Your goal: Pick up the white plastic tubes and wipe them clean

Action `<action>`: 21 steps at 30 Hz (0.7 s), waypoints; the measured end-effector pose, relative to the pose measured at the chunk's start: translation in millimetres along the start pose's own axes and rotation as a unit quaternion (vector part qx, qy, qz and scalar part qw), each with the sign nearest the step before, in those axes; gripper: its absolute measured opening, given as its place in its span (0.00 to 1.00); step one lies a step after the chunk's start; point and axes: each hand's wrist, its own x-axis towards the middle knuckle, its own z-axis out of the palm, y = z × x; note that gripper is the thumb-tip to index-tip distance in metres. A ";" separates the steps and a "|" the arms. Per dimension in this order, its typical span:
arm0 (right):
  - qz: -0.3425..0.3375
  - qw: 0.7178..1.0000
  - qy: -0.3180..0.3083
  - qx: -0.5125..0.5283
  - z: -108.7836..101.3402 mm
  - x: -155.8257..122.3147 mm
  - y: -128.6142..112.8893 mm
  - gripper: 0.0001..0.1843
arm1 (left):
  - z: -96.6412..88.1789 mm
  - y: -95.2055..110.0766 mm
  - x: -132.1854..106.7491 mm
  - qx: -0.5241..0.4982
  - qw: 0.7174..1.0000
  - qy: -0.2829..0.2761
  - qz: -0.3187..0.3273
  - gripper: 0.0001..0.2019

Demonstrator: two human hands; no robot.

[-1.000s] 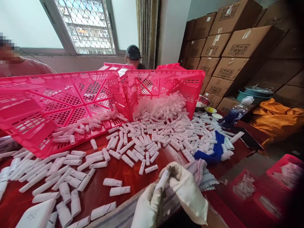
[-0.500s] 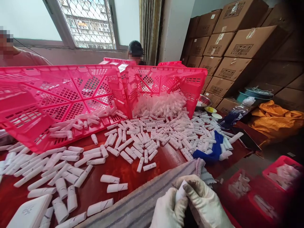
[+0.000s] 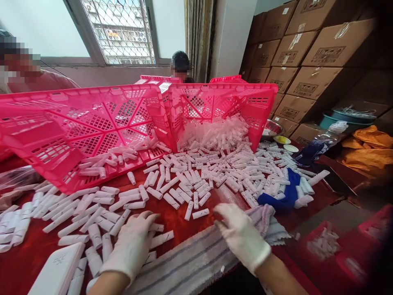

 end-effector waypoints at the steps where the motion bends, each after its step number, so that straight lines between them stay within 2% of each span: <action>1: -0.031 0.997 -0.039 -0.059 14.1 14.0 -7.9 0.11 | 3.3 -3.3 5.7 -0.035 0.999 -0.006 0.001 0.15; 3: -0.053 0.985 -0.083 -0.141 35.9 33.3 -15.7 0.08 | 10.8 -7.3 14.1 -0.097 0.995 0.003 -0.001 0.11; 5: -0.045 0.986 -0.080 -0.142 45.7 39.7 -15.6 0.08 | 17.2 -4.9 16.7 -0.133 0.991 0.030 -0.006 0.09; 6: -0.033 0.993 -0.064 -0.090 46.0 39.0 -14.7 0.07 | 19.8 -0.1 15.7 -0.144 0.989 0.044 -0.007 0.10; 8: 0.019 0.994 -0.035 0.102 40.0 33.7 -15.8 0.07 | 23.8 17.5 10.2 -0.205 0.977 0.062 -0.006 0.12; 9: 0.058 0.974 -0.031 0.215 35.0 30.4 -18.6 0.09 | 25.3 29.6 6.5 -0.247 0.967 0.061 -0.006 0.12; 10: 0.098 0.943 -0.032 0.315 29.7 27.4 -22.5 0.11 | 26.3 42.9 2.6 -0.306 0.950 0.053 -0.012 0.12; 12: 0.157 0.888 -0.040 0.431 20.7 23.2 -31.5 0.13 | 26.7 68.9 -4.2 -0.389 0.920 0.021 -0.023 0.12; 13: 0.168 0.872 -0.041 0.457 17.5 22.1 -35.0 0.13 | 26.1 79.9 -6.7 -0.412 0.911 0.008 -0.028 0.11; 15: 0.169 0.860 -0.034 0.480 13.6 21.2 -37.4 0.11 | 24.2 94.9 -9.7 -0.426 0.904 -0.011 -0.032 0.10; 17: 0.163 0.860 -0.033 0.483 10.6 21.1 -34.0 0.11 | 22.3 100.8 -10.6 -0.437 0.898 -0.028 -0.037 0.09; 21: 0.163 0.884 -0.054 0.434 -0.3 19.8 -22.9 0.11 | 21.8 98.5 -11.3 -0.427 0.901 -0.038 -0.073 0.10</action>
